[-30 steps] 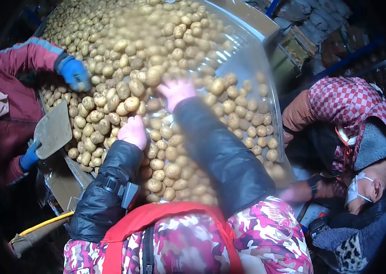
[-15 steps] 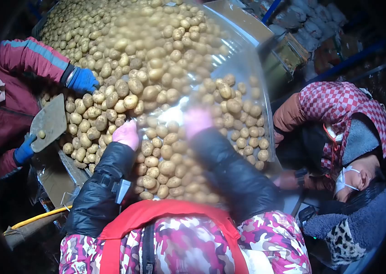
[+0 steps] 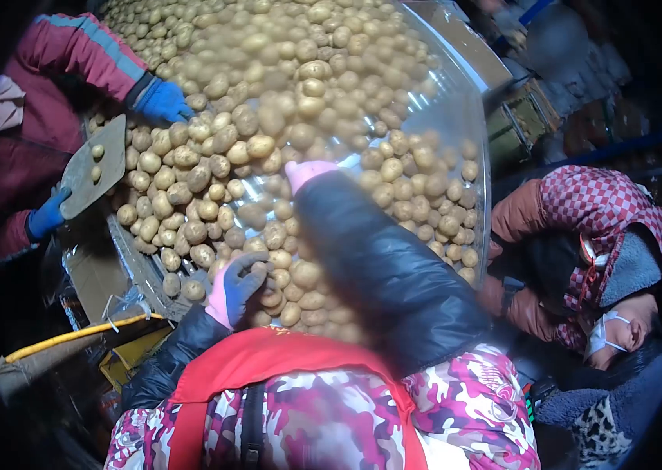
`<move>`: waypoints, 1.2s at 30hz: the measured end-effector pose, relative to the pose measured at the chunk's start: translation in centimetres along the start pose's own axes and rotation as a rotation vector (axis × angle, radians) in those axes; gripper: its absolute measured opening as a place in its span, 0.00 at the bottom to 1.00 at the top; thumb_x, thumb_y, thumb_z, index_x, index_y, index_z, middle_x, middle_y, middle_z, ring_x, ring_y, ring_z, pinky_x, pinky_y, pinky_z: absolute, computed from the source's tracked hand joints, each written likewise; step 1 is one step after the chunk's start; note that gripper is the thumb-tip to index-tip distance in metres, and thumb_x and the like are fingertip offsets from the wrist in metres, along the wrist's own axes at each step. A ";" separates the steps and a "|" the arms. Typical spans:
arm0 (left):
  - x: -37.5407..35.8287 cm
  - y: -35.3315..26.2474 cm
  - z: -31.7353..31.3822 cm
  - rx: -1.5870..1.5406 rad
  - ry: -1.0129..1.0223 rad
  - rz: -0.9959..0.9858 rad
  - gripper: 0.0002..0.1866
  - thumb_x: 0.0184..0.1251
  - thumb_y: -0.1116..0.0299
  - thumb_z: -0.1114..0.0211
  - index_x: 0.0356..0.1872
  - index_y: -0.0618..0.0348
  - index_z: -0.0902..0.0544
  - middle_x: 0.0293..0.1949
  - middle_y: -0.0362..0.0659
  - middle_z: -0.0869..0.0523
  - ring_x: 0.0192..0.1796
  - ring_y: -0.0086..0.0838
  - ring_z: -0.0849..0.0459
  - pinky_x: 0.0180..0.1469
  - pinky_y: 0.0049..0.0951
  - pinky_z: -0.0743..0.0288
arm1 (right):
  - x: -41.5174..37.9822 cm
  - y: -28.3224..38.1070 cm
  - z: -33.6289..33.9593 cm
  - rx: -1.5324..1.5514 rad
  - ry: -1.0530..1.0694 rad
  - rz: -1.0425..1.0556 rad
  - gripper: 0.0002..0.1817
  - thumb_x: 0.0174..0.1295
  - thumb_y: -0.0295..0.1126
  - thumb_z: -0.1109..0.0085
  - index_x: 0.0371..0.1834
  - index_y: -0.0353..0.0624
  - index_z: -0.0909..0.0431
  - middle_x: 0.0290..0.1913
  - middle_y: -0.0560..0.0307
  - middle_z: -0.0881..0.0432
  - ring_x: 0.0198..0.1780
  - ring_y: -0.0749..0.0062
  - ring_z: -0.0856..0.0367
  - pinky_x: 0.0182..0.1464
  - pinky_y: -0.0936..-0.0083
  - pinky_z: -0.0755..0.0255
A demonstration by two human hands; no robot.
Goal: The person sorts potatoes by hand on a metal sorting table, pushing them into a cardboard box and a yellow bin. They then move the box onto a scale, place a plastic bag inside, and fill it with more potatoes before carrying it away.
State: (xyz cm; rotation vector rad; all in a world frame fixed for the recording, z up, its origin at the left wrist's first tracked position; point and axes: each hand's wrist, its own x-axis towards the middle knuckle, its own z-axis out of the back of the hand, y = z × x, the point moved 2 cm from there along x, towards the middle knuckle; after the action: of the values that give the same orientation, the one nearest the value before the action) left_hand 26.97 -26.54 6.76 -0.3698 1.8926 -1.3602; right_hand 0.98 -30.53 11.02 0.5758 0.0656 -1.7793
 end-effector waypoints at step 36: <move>13.0 -6.2 7.7 0.961 -0.119 -0.292 0.16 0.74 0.63 0.39 0.54 0.61 0.13 0.44 0.52 0.08 0.48 0.43 0.09 0.50 0.41 0.16 | 1.5 -3.8 -3.1 0.128 -0.059 -0.241 0.23 0.68 0.41 0.39 0.65 0.51 0.20 0.59 0.43 0.13 0.63 0.46 0.15 0.67 0.55 0.24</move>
State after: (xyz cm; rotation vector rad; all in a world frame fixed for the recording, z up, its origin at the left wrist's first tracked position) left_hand 22.68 -42.25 5.92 -0.2190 0.9277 -2.1896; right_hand -1.70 -29.70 6.74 0.6276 -0.0204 -2.0448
